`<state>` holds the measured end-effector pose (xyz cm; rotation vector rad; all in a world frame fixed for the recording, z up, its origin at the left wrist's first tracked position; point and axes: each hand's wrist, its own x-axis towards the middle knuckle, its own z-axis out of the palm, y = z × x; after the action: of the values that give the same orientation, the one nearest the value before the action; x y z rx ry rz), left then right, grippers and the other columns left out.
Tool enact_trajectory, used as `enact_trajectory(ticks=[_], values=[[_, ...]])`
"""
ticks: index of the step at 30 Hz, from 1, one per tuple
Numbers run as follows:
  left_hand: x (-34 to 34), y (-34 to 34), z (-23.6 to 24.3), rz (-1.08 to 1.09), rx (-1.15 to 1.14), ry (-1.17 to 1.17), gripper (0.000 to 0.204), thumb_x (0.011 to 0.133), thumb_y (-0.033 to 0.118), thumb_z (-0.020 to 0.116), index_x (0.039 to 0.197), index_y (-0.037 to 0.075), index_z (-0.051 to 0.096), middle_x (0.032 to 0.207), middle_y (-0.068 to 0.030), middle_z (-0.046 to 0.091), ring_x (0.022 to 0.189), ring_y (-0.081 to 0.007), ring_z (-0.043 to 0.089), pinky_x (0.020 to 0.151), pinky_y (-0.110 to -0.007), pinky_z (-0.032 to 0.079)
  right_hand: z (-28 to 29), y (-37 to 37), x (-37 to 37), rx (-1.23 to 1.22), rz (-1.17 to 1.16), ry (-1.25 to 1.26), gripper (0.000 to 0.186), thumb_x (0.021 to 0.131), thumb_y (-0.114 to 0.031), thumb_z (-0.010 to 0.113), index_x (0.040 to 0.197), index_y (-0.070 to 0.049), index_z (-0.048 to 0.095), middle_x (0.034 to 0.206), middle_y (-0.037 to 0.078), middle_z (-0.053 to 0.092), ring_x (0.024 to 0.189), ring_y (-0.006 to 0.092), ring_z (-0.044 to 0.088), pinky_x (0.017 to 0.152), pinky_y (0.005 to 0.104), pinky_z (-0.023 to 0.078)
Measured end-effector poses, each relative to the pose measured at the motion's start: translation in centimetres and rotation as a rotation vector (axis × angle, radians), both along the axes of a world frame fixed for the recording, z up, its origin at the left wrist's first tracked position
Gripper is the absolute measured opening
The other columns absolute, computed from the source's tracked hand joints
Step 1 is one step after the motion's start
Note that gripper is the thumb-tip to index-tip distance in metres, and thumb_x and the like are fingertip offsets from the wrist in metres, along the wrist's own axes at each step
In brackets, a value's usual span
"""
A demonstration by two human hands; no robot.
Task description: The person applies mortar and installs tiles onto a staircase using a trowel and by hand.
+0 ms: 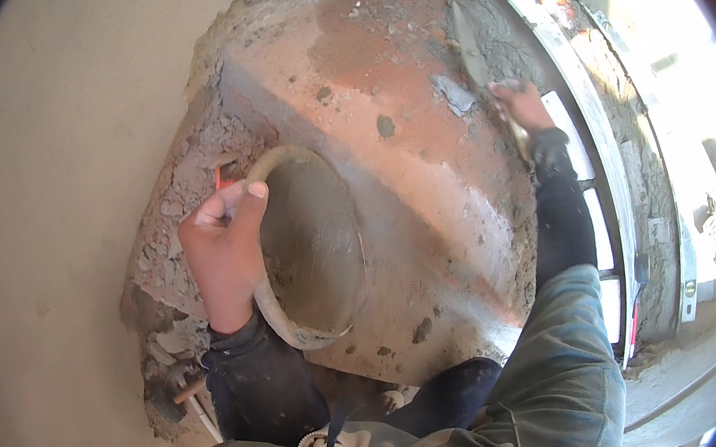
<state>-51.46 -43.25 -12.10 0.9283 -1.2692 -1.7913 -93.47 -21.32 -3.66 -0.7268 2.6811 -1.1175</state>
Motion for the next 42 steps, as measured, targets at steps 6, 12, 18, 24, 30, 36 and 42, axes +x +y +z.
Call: enact_trajectory(ticks=[6,12,18,24,30,36,42], values=[[-1.2,0.2,0.0,0.001,-0.056,0.001,0.021,0.091,0.015,0.075,0.096,-0.006,0.073,0.079,0.0035,0.064,0.071,-0.0027,0.051,0.065,-0.020,0.040,-2.6,-5.7,-8.8,0.340,-0.238,0.182,0.043,0.089,-0.037,0.070,0.081,0.006,0.066,0.077,0.014,0.067,0.065,0.0232,0.065,0.056,0.0396,0.047],[-1.0,-0.4,0.0,0.014,-0.042,0.033,0.021,0.091,0.014,0.074,0.098,-0.006,0.073,0.079,0.0036,0.064,0.070,-0.0026,0.050,0.065,-0.020,0.040,-3.9,-0.6,-8.8,0.299,-0.309,0.522,0.053,0.087,-0.041,0.070,0.100,0.011,0.070,0.096,0.032,0.070,0.094,0.0409,0.071,0.080,0.0464,0.053],[-1.1,0.1,0.3,0.010,-0.024,0.027,0.021,0.091,0.013,0.074,0.098,-0.007,0.073,0.080,0.0029,0.065,0.071,-0.0030,0.051,0.065,-0.020,0.041,-1.0,1.9,-0.6,0.500,-0.503,0.569,0.055,0.085,-0.044,0.070,0.108,0.006,0.071,0.104,0.030,0.070,0.103,0.0438,0.067,0.089,0.0472,0.052],[-0.8,0.2,-0.2,0.011,-0.031,0.010,0.020,0.090,0.012,0.075,0.098,-0.007,0.073,0.081,0.0018,0.066,0.071,-0.0033,0.052,0.066,-0.020,0.041,5.5,2.8,8.2,0.519,-0.366,0.613,0.044,0.081,-0.041,0.076,0.100,-0.001,0.075,0.091,0.017,0.073,0.085,0.0322,0.071,0.078,0.0395,0.055],[-0.7,0.1,-0.3,0.037,0.000,0.047,0.019,0.090,0.010,0.076,0.098,-0.007,0.072,0.083,0.0006,0.067,0.071,-0.0038,0.054,0.067,-0.020,0.042,7.1,0.7,11.5,0.130,0.465,-0.052,0.025,0.080,-0.020,0.084,0.093,-0.002,0.074,0.074,0.003,0.068,0.064,0.0116,0.060,0.061,0.0261,0.046],[-1.9,0.4,0.2,0.017,-0.033,0.023,0.020,0.091,0.011,0.075,0.100,-0.007,0.072,0.085,-0.0002,0.068,0.073,-0.0040,0.055,0.068,-0.021,0.044,4.6,-3.5,0.4,-0.174,0.573,-0.692,0.020,0.089,-0.012,0.073,0.104,0.001,0.069,0.074,0.005,0.065,0.054,0.0102,0.056,0.042,0.0271,0.043],[-1.5,0.1,0.6,-0.016,-0.049,0.013,0.024,0.091,0.014,0.075,0.101,-0.008,0.072,0.084,-0.0005,0.069,0.073,-0.0049,0.057,0.067,-0.021,0.045,8.6,-4.7,0.9,0.081,0.097,-0.053,0.027,0.099,-0.028,0.062,0.092,-0.002,0.066,0.062,-0.001,0.054,0.046,0.0079,0.047,0.041,0.0263,0.038]])
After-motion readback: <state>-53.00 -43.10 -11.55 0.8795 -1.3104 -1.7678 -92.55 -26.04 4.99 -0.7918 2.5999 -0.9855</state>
